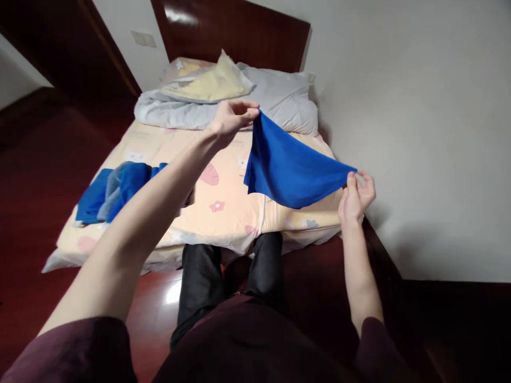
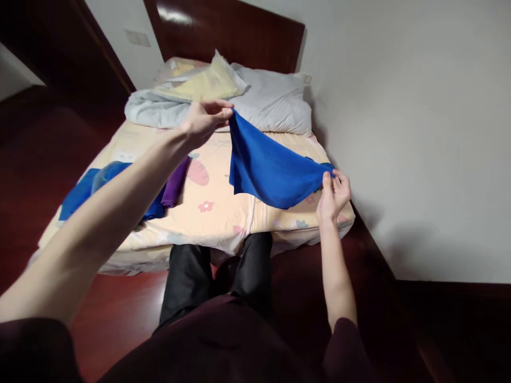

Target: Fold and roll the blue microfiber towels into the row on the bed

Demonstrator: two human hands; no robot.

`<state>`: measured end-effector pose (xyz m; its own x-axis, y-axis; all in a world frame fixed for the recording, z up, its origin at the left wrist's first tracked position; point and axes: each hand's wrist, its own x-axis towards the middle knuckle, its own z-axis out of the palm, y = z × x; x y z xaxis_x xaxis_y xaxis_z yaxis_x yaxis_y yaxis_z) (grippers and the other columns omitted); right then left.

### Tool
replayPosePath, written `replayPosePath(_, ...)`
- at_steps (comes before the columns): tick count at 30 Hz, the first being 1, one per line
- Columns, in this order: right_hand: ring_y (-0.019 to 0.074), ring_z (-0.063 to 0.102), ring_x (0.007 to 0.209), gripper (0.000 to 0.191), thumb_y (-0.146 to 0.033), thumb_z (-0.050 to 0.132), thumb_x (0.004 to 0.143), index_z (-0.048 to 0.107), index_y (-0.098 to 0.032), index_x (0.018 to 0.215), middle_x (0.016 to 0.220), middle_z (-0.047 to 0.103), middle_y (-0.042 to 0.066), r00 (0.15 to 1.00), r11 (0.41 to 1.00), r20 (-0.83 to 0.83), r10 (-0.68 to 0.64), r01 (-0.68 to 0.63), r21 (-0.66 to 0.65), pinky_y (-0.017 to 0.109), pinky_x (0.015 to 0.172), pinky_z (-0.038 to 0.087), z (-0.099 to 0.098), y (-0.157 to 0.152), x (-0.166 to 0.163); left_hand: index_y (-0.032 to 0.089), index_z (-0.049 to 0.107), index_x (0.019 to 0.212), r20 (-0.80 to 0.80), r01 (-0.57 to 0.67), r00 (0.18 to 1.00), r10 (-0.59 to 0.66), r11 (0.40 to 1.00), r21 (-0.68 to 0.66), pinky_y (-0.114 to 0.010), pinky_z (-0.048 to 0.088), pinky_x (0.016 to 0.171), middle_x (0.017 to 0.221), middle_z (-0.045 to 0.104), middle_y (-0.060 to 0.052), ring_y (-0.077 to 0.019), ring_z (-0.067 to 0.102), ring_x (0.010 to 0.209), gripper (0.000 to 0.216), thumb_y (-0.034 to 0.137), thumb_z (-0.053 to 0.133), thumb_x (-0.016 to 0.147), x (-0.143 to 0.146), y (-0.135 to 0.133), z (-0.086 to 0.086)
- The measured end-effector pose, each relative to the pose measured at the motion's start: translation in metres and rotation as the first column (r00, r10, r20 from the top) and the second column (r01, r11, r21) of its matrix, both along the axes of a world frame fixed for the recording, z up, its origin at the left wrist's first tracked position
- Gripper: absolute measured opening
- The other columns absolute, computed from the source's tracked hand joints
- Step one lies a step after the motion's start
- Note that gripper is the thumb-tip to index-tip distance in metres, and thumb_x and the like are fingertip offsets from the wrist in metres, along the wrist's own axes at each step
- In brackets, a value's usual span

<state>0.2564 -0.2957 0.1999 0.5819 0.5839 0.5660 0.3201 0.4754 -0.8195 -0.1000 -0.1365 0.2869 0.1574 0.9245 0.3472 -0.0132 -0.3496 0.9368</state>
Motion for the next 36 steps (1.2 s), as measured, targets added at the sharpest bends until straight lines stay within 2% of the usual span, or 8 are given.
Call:
replayPosePath(3, 0.026, 0.078, 0.111, 0.062, -0.074, 0.077, 0.092, 0.075, -0.024, 0.127, 0.115, 0.078, 0.011, 0.991, 0.995, 0.08, 0.104, -0.104, 0.002, 0.041, 0.09, 0.066, 0.029, 0.007, 0.006, 0.027, 0.075, 0.106, 0.016, -0.006, 1.0, 0.006, 0.999, 0.037, -0.047, 0.057, 0.115, 0.107, 0.081, 0.001, -0.0207, 0.071, 0.106, 0.075, 0.061, 0.104, 0.046, -0.02, -0.023, 0.02)
replayPosePath(6, 0.0295, 0.077, 0.119, 0.057, -0.071, 0.08, 0.092, 0.079, -0.024, 0.124, 0.12, 0.079, 0.012, 0.97, 0.98, 0.147, 0.195, -0.197, -0.001, 0.044, 0.092, 0.067, 0.047, 0.008, 0.006, 0.025, 0.077, 0.104, -0.031, -0.098, 0.994, 0.102, 0.989, 0.107, -0.047, 0.059, 0.116, 0.105, 0.081, -0.002, -0.023, 0.073, 0.106, 0.08, 0.066, 0.104, 0.041, -0.037, -0.04, 0.029)
replayPosePath(12, 0.0293, 0.079, 0.119, 0.047, -0.065, 0.086, 0.091, 0.083, -0.023, 0.111, 0.113, 0.082, 0.01, 0.944, 0.947, 0.076, 0.322, -0.32, -0.039, 0.044, 0.088, 0.07, 0.057, 0.006, -0.005, 0.017, 0.084, 0.107, -0.178, -0.235, 0.943, 0.281, 0.942, 0.239, -0.041, 0.065, 0.103, 0.105, 0.084, -0.007, -0.0218, 0.075, 0.098, 0.056, 0.051, 0.099, 0.065, -0.061, -0.071, 0.034)
replayPosePath(16, 0.0247, 0.082, 0.105, 0.043, -0.06, 0.09, 0.088, 0.083, -0.021, 0.103, 0.102, 0.083, 0.007, 0.942, 0.941, 0.019, 0.335, -0.333, -0.055, 0.039, 0.08, 0.071, 0.059, 0.003, -0.012, 0.017, 0.088, 0.112, -0.363, -0.292, 0.835, 0.414, 0.892, 0.344, -0.04, 0.065, 0.093, 0.097, 0.084, -0.006, -0.0187, 0.072, 0.084, 0.037, 0.034, 0.088, 0.079, -0.073, -0.089, 0.04)
replayPosePath(21, 0.0211, 0.082, 0.091, 0.038, -0.051, 0.098, 0.081, 0.082, -0.02, 0.096, 0.09, 0.081, 0.004, 0.944, 0.941, -0.03, 0.328, -0.329, -0.073, 0.035, 0.073, 0.071, 0.061, -0.006, -0.018, 0.023, 0.089, 0.109, -0.463, -0.305, 0.754, 0.466, 0.872, 0.382, -0.038, 0.064, 0.096, 0.093, 0.083, -0.001, -0.0185, 0.071, 0.087, 0.033, 0.039, 0.084, 0.081, -0.079, -0.102, 0.044)
replayPosePath(24, 0.0204, 0.082, 0.089, 0.035, -0.045, 0.099, 0.08, 0.082, -0.019, 0.095, 0.088, 0.081, 0.004, 0.938, 0.934, -0.051, 0.344, -0.347, -0.089, 0.034, 0.074, 0.071, 0.062, -0.013, -0.02, 0.024, 0.089, 0.106, -0.418, -0.288, 0.803, 0.425, 0.891, 0.352, -0.04, 0.064, 0.093, 0.093, 0.084, -0.002, -0.0194, 0.071, 0.084, 0.034, 0.043, 0.086, 0.078, -0.083, -0.109, 0.042)
replayPosePath(28, 0.0182, 0.08, 0.083, 0.034, -0.04, 0.1, 0.08, 0.081, -0.019, 0.099, 0.086, 0.08, 0.002, 0.935, 0.927, -0.046, 0.352, -0.356, -0.119, 0.033, 0.074, 0.07, 0.067, -0.03, -0.022, 0.022, 0.087, 0.098, -0.263, -0.213, 0.929, 0.259, 0.958, 0.191, -0.041, 0.063, 0.097, 0.101, 0.085, -0.004, -0.0199, 0.073, 0.091, 0.037, 0.042, 0.091, 0.067, -0.098, -0.123, 0.039)
replayPosePath(36, 0.0187, 0.079, 0.074, 0.039, -0.041, 0.106, 0.072, 0.082, -0.02, 0.094, 0.08, 0.078, 0.002, 0.924, 0.892, -0.031, 0.381, -0.376, -0.251, 0.033, 0.069, 0.07, 0.063, -0.068, -0.035, 0.032, 0.088, 0.081, -0.267, -0.247, 0.938, 0.223, 0.967, -0.058, -0.044, 0.058, 0.091, 0.089, 0.081, 0.002, -0.0219, 0.072, 0.089, 0.034, 0.044, 0.096, 0.05, -0.134, -0.179, 0.031)
